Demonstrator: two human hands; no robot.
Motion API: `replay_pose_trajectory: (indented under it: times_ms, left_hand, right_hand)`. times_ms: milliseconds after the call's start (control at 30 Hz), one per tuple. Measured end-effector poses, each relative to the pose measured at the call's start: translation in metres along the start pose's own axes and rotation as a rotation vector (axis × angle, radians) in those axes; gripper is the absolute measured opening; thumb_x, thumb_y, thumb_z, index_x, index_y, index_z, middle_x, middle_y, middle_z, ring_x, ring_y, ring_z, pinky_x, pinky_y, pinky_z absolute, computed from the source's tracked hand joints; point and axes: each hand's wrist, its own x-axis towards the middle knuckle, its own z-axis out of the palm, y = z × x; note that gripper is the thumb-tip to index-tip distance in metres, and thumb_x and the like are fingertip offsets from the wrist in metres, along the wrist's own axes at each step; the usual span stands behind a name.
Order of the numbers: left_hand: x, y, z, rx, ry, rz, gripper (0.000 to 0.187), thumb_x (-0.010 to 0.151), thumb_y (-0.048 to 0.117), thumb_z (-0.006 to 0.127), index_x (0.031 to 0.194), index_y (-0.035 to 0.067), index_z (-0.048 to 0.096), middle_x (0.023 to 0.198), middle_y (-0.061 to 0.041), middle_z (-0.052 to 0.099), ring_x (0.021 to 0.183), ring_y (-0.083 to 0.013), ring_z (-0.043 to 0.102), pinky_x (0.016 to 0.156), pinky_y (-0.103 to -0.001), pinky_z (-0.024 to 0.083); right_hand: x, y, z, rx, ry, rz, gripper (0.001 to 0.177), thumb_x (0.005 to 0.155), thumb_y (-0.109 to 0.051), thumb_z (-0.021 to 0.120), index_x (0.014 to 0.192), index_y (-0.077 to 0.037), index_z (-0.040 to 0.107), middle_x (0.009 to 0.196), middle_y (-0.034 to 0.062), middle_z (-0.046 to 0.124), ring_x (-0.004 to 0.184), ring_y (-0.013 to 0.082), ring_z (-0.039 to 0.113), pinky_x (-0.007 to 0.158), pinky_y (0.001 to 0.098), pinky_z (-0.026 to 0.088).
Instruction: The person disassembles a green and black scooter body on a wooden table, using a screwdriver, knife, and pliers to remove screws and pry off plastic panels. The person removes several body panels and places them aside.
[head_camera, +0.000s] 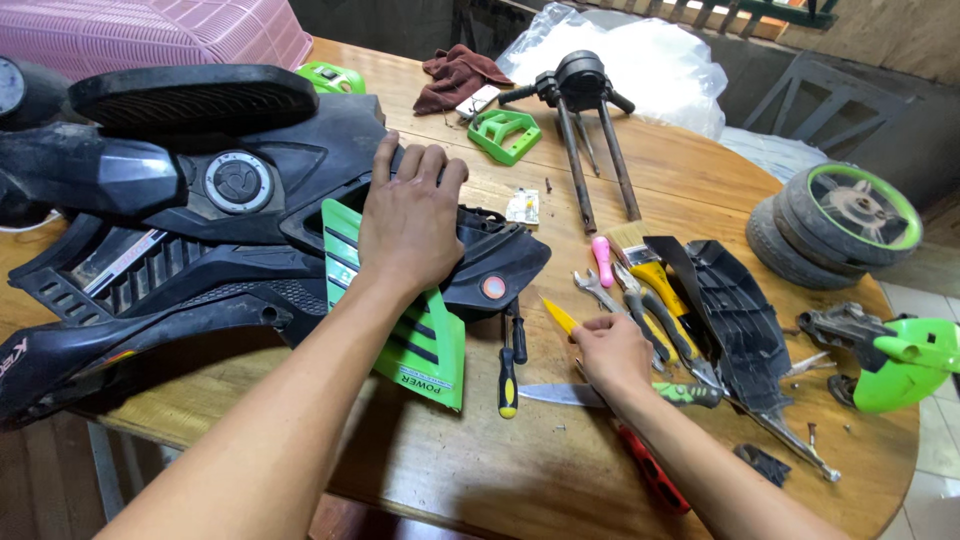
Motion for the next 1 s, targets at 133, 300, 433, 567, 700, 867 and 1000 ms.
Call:
replay_pose_trajectory:
  times_ms: [133, 300, 433, 567, 700, 867, 1000]
  left_hand:
    - [-0.001, -0.002, 0.002, 0.024, 0.045, 0.027, 0.049, 0.067, 0.012, 0.073, 0.114, 0.010, 0.063, 0.115, -0.011, 0.061, 0.124, -0.0285, 0.052, 0.122, -0.050, 0.018]
    - [-0.002, -0.004, 0.005, 0.044, 0.060, 0.039, 0.045, 0.069, 0.012, 0.071, 0.113, 0.012, 0.063, 0.114, -0.010, 0.061, 0.123, -0.0282, 0.053, 0.123, -0.050, 0.018]
    - [-0.001, -0.003, 0.005, 0.039, 0.067, 0.039, 0.046, 0.067, 0.011, 0.070, 0.113, 0.012, 0.064, 0.112, -0.010, 0.061, 0.122, -0.0287, 0.053, 0.122, -0.050, 0.017]
    - [-0.002, -0.003, 0.004, 0.036, 0.061, 0.039, 0.046, 0.068, 0.011, 0.070, 0.114, 0.012, 0.064, 0.113, -0.010, 0.061, 0.122, -0.0289, 0.054, 0.123, -0.050, 0.018]
    - [-0.003, -0.002, 0.002, 0.041, 0.081, 0.045, 0.045, 0.068, 0.011, 0.070, 0.113, 0.011, 0.064, 0.113, -0.011, 0.061, 0.122, -0.0290, 0.054, 0.123, -0.050, 0.019]
    - [-0.002, -0.005, 0.006, -0.013, 0.026, 0.017, 0.048, 0.069, 0.011, 0.069, 0.117, 0.010, 0.063, 0.117, -0.010, 0.061, 0.126, -0.0279, 0.052, 0.125, -0.050, 0.017]
    - [0.000, -0.012, 0.009, -0.063, 0.096, 0.077, 0.060, 0.069, 0.011, 0.066, 0.129, 0.006, 0.060, 0.128, -0.012, 0.060, 0.132, -0.0276, 0.050, 0.124, -0.048, 0.018]
  right_hand:
    - [0.004, 0.021, 0.006, 0.001, -0.060, -0.002, 0.031, 0.084, -0.027, 0.076, 0.107, -0.006, 0.076, 0.096, 0.0089, 0.082, 0.089, 0.0190, 0.079, 0.086, 0.0335, 0.060]
    - [0.003, 0.032, -0.004, 0.000, -0.011, -0.094, 0.035, 0.084, -0.029, 0.077, 0.111, -0.007, 0.076, 0.105, 0.0086, 0.080, 0.099, 0.0199, 0.076, 0.093, 0.0335, 0.056]
    - [-0.005, 0.023, -0.014, -0.009, -0.006, -0.131, 0.034, 0.086, -0.029, 0.073, 0.113, -0.007, 0.076, 0.106, 0.0102, 0.080, 0.100, 0.0212, 0.077, 0.095, 0.0342, 0.057]
    - [-0.019, 0.002, -0.015, -0.011, 0.008, -0.250, 0.035, 0.090, -0.030, 0.069, 0.117, -0.008, 0.076, 0.111, 0.0126, 0.078, 0.103, 0.0252, 0.075, 0.096, 0.0366, 0.055]
    - [-0.030, -0.025, -0.014, 0.085, 0.029, -0.354, 0.038, 0.091, -0.030, 0.068, 0.121, -0.008, 0.074, 0.115, 0.0131, 0.076, 0.106, 0.0258, 0.073, 0.096, 0.0367, 0.054]
    - [-0.031, -0.049, -0.014, 0.114, 0.065, -0.406, 0.042, 0.091, -0.032, 0.069, 0.123, -0.006, 0.071, 0.116, 0.0149, 0.076, 0.106, 0.0262, 0.074, 0.095, 0.0369, 0.054]
    - [-0.028, -0.052, -0.012, 0.069, 0.051, -0.434, 0.038, 0.090, -0.030, 0.069, 0.118, -0.004, 0.074, 0.111, 0.0154, 0.077, 0.104, 0.0261, 0.074, 0.094, 0.0376, 0.054]
